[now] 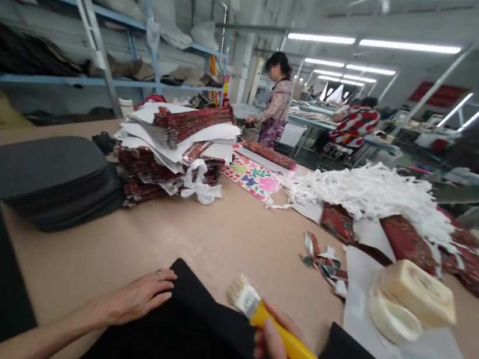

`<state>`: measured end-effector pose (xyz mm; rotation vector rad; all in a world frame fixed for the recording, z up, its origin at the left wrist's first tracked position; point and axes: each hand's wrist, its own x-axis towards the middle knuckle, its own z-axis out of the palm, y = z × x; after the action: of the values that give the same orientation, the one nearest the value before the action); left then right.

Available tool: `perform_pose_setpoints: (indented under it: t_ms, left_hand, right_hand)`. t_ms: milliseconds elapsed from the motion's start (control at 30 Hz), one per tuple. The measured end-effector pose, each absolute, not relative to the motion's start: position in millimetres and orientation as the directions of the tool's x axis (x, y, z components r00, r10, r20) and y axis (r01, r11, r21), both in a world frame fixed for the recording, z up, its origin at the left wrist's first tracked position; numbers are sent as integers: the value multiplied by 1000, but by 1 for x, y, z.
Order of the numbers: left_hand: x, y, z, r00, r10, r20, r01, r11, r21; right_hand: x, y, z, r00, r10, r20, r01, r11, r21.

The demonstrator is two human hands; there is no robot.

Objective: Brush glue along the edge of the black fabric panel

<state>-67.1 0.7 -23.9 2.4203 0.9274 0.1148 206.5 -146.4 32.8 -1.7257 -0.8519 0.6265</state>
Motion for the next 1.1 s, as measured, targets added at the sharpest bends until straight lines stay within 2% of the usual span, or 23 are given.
perform_pose_setpoints:
  t_ms: [67,133,367,567,700,967,1100]
  left_hand:
    - [-69,0,-26,752,653,-88,587,-604,540]
    - [-73,-1,-27,728,681,-77,599,-578,554]
    - [-75,-2,-29,661,732,-164,667,-473,575]
    - [-70,6,-25,673,712,-199,672,-477,567]
    - [-65,12,-24,677,702,-220,696,-514,501]
    - [-66,19,-40,726,684,-74,626,-612,484]
    - [-65,21,-43,740,671,-40,604,-638,477]
  right_hand:
    - [180,-99,28,396,916,-62,246,-171,-954]
    - [152,-59,15,269,962,-40,288,-120,-950]
    - [98,3,-30,93,996,8,311,-22,-950]
    - [124,-11,-18,192,980,-51,390,-124,-912]
    - [131,-20,-25,160,985,-70,411,-131,-902]
    - [198,-84,-20,358,929,-91,471,-264,-842]
    - [194,-81,-22,301,946,-118,448,-250,-858]
